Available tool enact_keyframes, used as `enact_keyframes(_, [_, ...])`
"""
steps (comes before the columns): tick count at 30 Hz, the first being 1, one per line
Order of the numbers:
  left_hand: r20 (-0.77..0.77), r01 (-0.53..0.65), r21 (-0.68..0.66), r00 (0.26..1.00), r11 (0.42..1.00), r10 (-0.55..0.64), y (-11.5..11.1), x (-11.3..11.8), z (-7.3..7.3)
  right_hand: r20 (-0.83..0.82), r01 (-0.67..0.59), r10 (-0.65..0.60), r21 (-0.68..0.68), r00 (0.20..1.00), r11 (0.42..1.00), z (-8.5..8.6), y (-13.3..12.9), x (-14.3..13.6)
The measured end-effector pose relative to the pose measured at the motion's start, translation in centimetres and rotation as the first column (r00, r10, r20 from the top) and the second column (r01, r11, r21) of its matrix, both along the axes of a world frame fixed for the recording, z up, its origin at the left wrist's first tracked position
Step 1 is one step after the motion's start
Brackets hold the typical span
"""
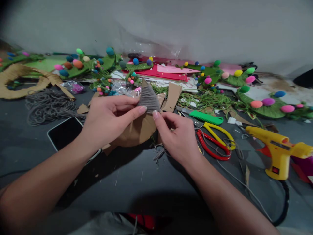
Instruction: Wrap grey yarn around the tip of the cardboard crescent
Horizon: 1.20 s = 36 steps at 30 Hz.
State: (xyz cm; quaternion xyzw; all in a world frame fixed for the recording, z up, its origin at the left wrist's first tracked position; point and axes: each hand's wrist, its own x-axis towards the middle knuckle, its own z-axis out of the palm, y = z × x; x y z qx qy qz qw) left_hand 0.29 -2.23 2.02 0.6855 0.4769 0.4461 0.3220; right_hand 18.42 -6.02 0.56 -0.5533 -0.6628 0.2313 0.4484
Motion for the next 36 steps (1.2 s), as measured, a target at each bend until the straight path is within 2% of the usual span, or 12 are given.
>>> enact_keyframes(6, [0.011,0.042,0.014,0.999,0.999,-0.043,0.13,-0.12,-0.23,-0.017,0.001,-0.002,-0.018,1.000,1.000,-0.11,0.04,-0.03])
enact_keyframes(22, [-0.024,0.020,0.015,1.000,1.000,-0.020,-0.27,0.10,-0.08,0.011,0.055,-0.055,-0.025,0.998,0.998,-0.37,0.17,-0.64])
enact_keyframes(29, [-0.009,0.034,0.001,0.999,0.999,-0.034,-0.08,-0.02,-0.12,0.002,0.018,-0.018,-0.007,1.000,1.000,-0.36,0.24,-0.13])
enact_keyframes(36, [-0.032,0.015,0.008,0.999,1.000,-0.015,-0.14,0.06,-0.20,0.005,0.041,-0.041,-0.009,0.999,0.999,-0.35,0.18,-0.39])
